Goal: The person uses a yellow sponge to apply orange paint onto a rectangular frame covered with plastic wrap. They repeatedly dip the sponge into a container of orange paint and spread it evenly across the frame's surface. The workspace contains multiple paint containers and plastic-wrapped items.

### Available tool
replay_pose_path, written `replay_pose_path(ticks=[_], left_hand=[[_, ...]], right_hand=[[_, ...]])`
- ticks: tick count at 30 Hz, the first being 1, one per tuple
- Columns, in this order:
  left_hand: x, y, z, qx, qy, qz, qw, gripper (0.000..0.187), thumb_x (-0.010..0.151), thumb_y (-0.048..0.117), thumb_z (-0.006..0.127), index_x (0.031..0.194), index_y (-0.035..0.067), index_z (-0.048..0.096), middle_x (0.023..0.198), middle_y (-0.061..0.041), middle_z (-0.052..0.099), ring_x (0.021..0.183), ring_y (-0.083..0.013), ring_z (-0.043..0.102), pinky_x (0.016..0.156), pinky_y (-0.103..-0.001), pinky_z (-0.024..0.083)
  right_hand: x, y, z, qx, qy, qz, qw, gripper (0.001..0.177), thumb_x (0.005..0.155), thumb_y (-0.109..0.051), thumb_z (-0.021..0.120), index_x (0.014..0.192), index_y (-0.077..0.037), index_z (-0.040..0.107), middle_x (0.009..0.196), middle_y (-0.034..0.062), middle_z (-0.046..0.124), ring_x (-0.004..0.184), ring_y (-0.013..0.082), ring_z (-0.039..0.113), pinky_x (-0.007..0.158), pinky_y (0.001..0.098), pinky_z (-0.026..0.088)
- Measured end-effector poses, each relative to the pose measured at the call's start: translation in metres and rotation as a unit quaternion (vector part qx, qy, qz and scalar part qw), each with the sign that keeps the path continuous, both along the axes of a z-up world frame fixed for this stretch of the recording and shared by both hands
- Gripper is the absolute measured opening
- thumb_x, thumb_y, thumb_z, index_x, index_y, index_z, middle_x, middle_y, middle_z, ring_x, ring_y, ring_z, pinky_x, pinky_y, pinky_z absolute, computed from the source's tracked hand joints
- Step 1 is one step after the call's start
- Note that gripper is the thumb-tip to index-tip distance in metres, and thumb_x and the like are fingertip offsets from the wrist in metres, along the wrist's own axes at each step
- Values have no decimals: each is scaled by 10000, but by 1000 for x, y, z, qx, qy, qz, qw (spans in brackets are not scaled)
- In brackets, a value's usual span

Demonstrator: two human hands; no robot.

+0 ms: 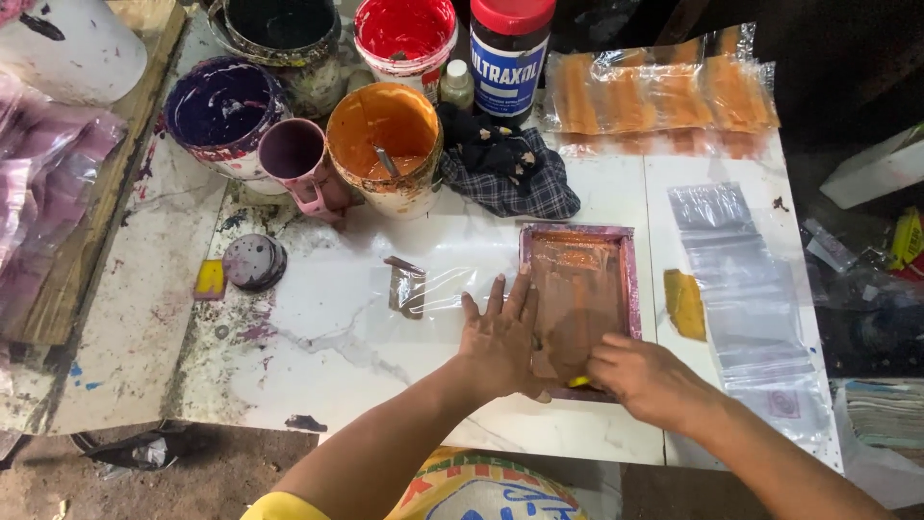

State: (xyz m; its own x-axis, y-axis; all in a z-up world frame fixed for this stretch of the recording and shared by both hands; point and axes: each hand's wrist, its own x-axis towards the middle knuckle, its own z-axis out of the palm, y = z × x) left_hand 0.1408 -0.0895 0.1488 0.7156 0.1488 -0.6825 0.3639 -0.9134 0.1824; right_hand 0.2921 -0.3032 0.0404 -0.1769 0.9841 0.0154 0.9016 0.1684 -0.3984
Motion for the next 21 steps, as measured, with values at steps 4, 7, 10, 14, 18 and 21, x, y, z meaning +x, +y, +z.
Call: replay_pose_path(ticks=[4,7,10,14,18,21], left_hand=[[-4,-1,-6,47,-68,-32,996,1334,664,790,666,1619,41,114,1707,-192,19,1548,-416,126,1110,-728,254],[-2,-5,-2,56,-48,-41,996,1330,670,748,703,1619,35,104,1704,-205,20,1546,-420,124,1110,-727,260],[1,-5,1,63,-46,-36,996,1329,672,745,710,1615,29,108,1701,-212,30,1544,-424,132,1107,-735,263],[-1,-5,2,62,-38,-35,997,1351,654,754,713,1618,37,97,1703,-213,24,1548,-415,129,1114,-738,259],[-2,-6,4,64,-38,-41,996,1349,655,766,702,1617,35,102,1701,-221,20,1549,-412,131,1118,-731,265],[-2,-7,4,64,-38,-38,997,1346,664,782,687,1616,32,102,1699,-222,44,1549,-412,139,1118,-728,266]], right_hand=[[10,15,19,-123,102,-161,974,420,811,47,571,1171,-68,753,1166,128,790,1163,391,685,1141,509,426],[15,40,49,-130,145,-363,911,215,886,-228,701,1074,-184,793,996,93,832,1050,321,755,966,458,562],[42,60,26,-56,52,-485,871,191,923,-389,699,1067,-278,756,899,25,794,984,273,746,899,413,561],[41,80,7,217,-61,-461,858,120,920,-281,755,953,-175,709,804,32,668,837,269,700,786,362,562],[39,87,-22,205,-155,-378,889,136,848,-298,722,868,-178,662,799,39,665,850,281,709,767,397,573],[32,92,11,251,-152,-415,861,129,890,-269,754,903,-157,691,809,21,671,856,254,712,776,350,578]])
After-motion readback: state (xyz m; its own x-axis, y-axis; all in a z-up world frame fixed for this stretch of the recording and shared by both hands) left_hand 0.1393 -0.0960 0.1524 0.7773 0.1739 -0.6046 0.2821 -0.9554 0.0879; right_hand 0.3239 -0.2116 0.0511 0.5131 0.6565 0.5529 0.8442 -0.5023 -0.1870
